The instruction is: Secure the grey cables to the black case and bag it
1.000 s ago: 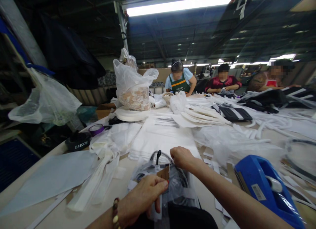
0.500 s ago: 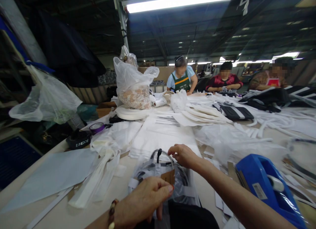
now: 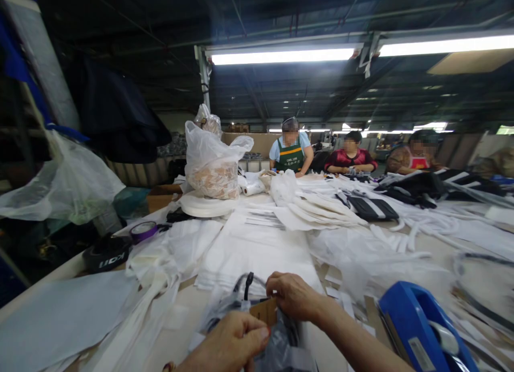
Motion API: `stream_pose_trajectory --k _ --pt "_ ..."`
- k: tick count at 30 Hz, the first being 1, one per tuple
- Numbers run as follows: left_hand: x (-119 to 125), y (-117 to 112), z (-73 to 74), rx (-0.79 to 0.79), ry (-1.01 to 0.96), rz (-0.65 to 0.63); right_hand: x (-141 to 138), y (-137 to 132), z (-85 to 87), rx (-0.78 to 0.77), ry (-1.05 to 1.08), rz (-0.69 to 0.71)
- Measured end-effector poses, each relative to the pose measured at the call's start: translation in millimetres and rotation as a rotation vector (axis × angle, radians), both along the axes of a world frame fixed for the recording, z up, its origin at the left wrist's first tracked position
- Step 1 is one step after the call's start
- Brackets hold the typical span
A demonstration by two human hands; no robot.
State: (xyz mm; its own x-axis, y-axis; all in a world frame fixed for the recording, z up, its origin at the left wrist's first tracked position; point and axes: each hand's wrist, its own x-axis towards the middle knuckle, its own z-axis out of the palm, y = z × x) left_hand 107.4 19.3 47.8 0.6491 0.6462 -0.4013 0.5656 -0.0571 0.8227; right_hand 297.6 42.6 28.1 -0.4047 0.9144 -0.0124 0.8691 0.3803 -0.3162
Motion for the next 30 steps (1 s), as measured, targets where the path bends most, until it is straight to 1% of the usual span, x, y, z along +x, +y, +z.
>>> stream_pose_trajectory --k 2,7,11,13,14,16,18,21,23,25,26,28,30 --pt "1.8 0.0 0.7 -0.017 -0.011 0.029 0.0 0.0 -2.7 0.008 0.002 -0.007" --pt "-0.2 -9.6 5.4 -0.036 -0.011 0.164 0.4 0.3 -7.1 0.010 -0.025 -0.018" --pt "-2.7 -11.5 9.0 0.004 -0.003 0.166 2.2 0.5 -5.9 -0.007 -0.041 -0.021" --pt "-2.3 -10.8 14.5 0.036 0.036 0.132 3.9 0.8 -3.8 -0.024 -0.028 -0.023" --pt "-1.7 -11.1 18.9 0.051 0.067 0.094 5.0 1.0 -2.6 -0.036 -0.013 -0.021" --pt "-0.1 -14.3 30.1 0.114 0.145 -0.029 7.6 0.7 -0.7 -0.069 0.031 -0.011" --pt "1.8 -21.1 41.4 0.253 0.206 -0.141 10.5 -0.6 0.4 -0.095 0.087 0.005" --pt "5.5 -33.3 51.5 0.537 0.290 -0.195 14.4 -5.0 0.8 -0.105 0.189 0.039" --pt "9.3 -37.7 54.7 0.623 0.382 -0.247 16.2 -9.2 1.0 -0.106 0.266 0.062" --pt "14.7 -36.0 58.9 0.665 0.432 -0.301 16.8 -12.9 1.4 -0.106 0.355 0.076" --pt "18.2 -32.7 62.1 0.688 0.430 -0.308 16.6 -14.0 1.5 -0.105 0.404 0.074" --pt "26.1 -21.8 70.1 0.736 0.375 -0.278 15.5 -14.2 1.1 -0.106 0.512 0.042" --pt "34.2 -7.1 77.2 0.738 0.281 -0.225 14.1 -11.3 -1.0 -0.111 0.621 -0.042"
